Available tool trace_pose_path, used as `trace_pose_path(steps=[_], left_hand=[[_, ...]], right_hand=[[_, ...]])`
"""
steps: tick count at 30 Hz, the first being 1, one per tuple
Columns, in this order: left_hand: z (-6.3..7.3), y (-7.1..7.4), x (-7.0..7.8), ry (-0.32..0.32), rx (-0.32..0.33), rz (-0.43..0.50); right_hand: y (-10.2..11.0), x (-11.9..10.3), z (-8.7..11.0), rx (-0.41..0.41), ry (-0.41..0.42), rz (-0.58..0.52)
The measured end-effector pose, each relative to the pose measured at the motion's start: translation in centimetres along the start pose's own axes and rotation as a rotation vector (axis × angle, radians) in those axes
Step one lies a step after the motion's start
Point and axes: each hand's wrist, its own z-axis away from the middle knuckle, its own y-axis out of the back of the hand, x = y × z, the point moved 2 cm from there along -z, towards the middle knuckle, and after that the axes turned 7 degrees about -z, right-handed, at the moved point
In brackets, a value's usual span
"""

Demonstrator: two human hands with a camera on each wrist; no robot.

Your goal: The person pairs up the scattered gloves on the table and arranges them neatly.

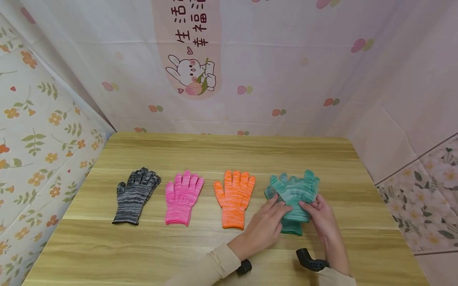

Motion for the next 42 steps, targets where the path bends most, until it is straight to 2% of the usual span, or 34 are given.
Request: trace_pose_path(steps=[2,5,8,10,13,16,20,24,30,34,36,38,40,42], left_hand=[[0.3,-0.2,0.0,0.011,-0.034,0.022],[0.8,-0.6,0.0,0.044,-0.102,0.038],[1.3,-0.9,0.0,0.09,-0.192,-0.024],[1.5,-1.1,0.0,0.115,-0.249,-0.084],[1.6,-1.2,0.0,0.123,-0.331,-0.151],[1.6,-1.3,-0.1,0.109,-0.401,-0.18],[1.7,-1.4,-0.3,0.086,-0.462,-0.177],[1.7,-1.2,-0.6,0.06,-0.49,-0.164],[1.4,-0.9,-2.0,0.05,-0.477,-0.056],[0.9,-0.7,-2.7,0.076,-0.443,-0.029],[0.6,-0.8,-2.8,0.114,-0.421,-0.007],[0.5,-1.0,-2.8,0.142,-0.395,-0.023],[0.5,-1.1,-2.3,0.122,-0.396,-0.039],[0.8,-1.3,-1.7,0.055,-0.428,-0.083]], right_hand=[[0.1,0.4,-0.1,0.019,-0.013,0.077],[0.4,1.1,-0.4,0.09,-0.113,0.317],[0.5,1.7,-0.5,0.164,-0.194,0.535],[0.4,2.0,-0.5,0.209,-0.216,0.573],[0.3,2.3,-0.4,0.253,-0.225,0.551],[0.1,2.3,-0.3,0.284,-0.229,0.507],[-0.1,2.6,-0.1,0.34,-0.243,0.437],[-0.4,2.9,-0.1,0.323,-0.26,0.45],[-0.5,3.1,-0.5,0.234,-0.184,0.639],[-0.6,2.8,-0.8,0.204,-0.14,0.753],[-0.7,2.7,-0.8,0.204,-0.143,0.771],[-0.8,2.6,-0.9,0.209,-0.149,0.786],[-0.7,2.5,-0.9,0.214,-0.156,0.812],[-0.6,2.4,-0.9,0.212,-0.159,0.84]])
